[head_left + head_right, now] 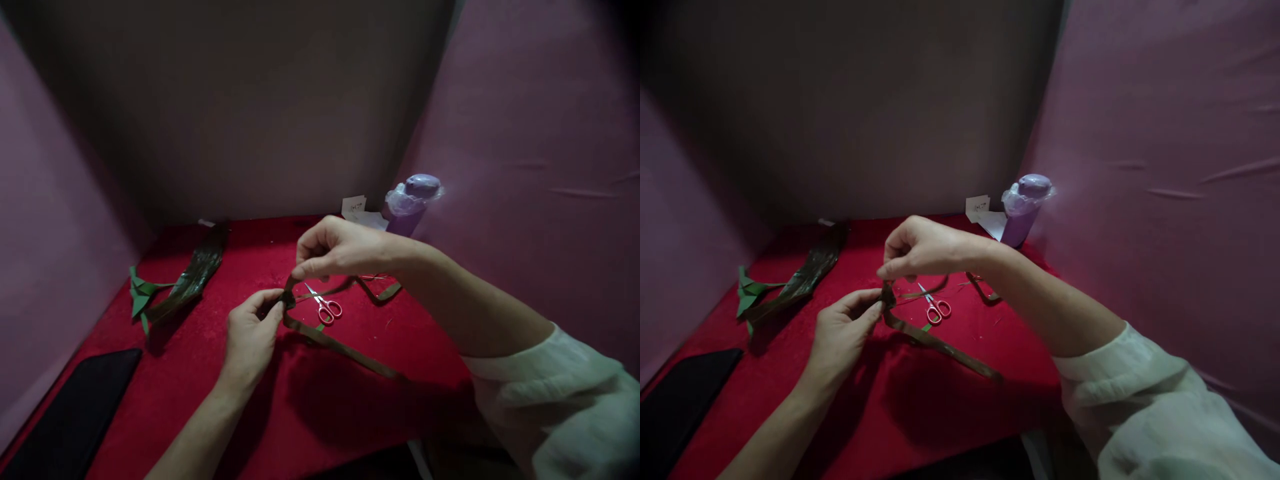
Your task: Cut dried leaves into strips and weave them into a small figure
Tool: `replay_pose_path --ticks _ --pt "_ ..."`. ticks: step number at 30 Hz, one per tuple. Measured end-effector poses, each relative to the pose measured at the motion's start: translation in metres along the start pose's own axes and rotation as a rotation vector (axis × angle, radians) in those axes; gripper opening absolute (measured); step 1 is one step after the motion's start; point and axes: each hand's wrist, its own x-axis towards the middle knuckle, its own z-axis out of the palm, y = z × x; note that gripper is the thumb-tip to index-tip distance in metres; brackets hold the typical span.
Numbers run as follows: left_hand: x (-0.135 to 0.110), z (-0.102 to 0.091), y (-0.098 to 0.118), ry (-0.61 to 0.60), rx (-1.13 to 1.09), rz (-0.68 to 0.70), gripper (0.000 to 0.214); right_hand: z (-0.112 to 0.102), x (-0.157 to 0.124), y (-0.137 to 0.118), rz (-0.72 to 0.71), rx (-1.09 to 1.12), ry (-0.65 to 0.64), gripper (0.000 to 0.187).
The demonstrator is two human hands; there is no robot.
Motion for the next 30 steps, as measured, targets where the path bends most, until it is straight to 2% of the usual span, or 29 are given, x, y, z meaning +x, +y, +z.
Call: replay_pose_path --ticks 3,5,8,12,14,16,19,22,25,30 --pt "0.000 0.001 -0.001 -0.081 -0.035 -0.020 0.018 -0.010 0.020 0.009 0.021 -0.041 0.132 0.019" --pt "0.000 0.001 0.000 -0.114 -0.069 -0.033 0.020 -0.016 0.031 0.023 0.120 -0.033 0.219 0.022" --pt "0.001 -0.002 0.003 -0.064 -0.149 -0.053 0.022 -0.021 0.033 0.047 0.248 -0.063 0.284 0.023" --pt "0.001 -0.003 0.009 -0.011 -0.324 -0.081 0.023 -0.016 0.009 0.061 0.225 -0.117 0.148 0.027" --pt "0.001 -0.003 0.014 -0.010 -0.383 -0.111 0.022 -0.003 -0.007 0.056 0.116 -0.135 0.167 0.030" --pt "0.000 -0.002 0.019 0.001 -0.423 -0.148 0.023 0.015 -0.018 0.046 0.019 -0.020 0.183 0.027" --pt "0.000 -0.002 0.025 0.038 -0.454 -0.186 0.024 0.045 -0.024 0.037 0.032 0.086 0.202 0.031" --pt "0.002 -0.004 0.029 0.044 -0.473 -0.192 0.024 0.062 -0.020 0.038 0.066 0.031 0.270 0.017" --pt "0.004 -0.005 0.034 0.043 -0.472 -0.175 0.023 0.060 -0.015 0.042 0.071 0.082 0.283 0.014" --pt "0.010 -0.003 0.044 0.052 -0.431 -0.160 0.020 0.043 -0.021 0.035 0.118 0.483 0.036 0.012"
